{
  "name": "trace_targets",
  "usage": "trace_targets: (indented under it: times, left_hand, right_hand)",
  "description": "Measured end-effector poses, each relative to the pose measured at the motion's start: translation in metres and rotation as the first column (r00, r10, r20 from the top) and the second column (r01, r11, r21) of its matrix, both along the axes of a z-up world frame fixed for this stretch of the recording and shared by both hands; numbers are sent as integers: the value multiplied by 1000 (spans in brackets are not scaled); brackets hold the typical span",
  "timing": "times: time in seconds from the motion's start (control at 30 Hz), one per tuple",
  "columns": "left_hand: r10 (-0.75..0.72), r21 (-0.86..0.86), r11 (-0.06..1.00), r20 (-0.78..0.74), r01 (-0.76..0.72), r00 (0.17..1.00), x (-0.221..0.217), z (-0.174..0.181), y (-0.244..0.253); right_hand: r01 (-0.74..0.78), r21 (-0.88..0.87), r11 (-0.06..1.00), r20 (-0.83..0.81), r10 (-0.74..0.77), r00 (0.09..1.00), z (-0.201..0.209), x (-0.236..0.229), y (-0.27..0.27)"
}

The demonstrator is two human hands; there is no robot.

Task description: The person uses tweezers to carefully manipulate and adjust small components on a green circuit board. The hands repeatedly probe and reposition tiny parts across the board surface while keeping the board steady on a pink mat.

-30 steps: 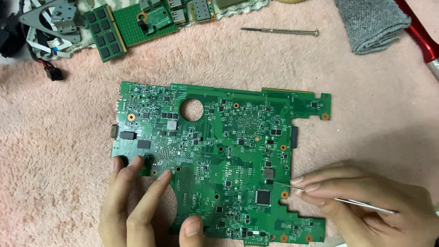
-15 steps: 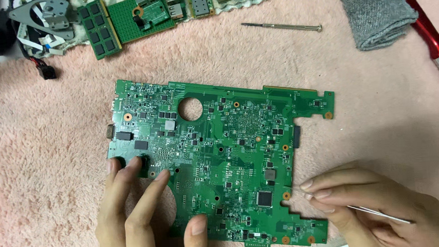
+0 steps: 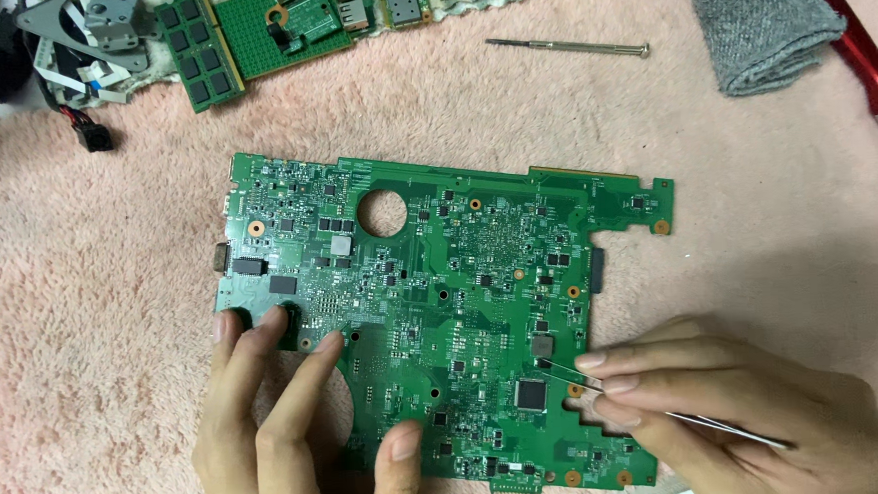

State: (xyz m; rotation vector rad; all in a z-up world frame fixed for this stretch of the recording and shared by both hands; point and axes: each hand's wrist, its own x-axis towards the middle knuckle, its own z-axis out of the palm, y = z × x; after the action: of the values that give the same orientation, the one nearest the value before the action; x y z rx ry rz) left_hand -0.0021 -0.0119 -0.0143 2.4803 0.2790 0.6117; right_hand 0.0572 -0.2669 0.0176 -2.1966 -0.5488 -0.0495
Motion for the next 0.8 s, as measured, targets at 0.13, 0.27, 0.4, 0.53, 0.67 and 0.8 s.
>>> trace_targets:
  times: [0.13,0.27,0.4,0.53,0.67,0.8]
  left_hand:
    - [-10,12,1000,1,10,1000,-1,-2,1]
    - [1,13,1000,-7,-1,1000,0,0,-1]
    - [18,31,999,-14,-18,1000,0,0,-1]
    - [-8,33,999,-20,9,1000,-1,0,3]
    - [-6,38,999,-28,8,1000,-1,0,2]
    - [-1,22,1000,-16,2,1000,0,0,1]
  right_hand:
    - [-11,-6,1000,-18,11,1000,-1,2,0]
    - [51,17,999,-13,-51,999,2,0,5]
    - [96,-62,993,-79,-100,992,6,-3,2]
    - [65,-40,997,-34,-66,997,5,1,5]
    - [47,-56,997,-74,-51,996,1,-3,-3]
    - [168,3,986,-118,-167,979,5,-5,7]
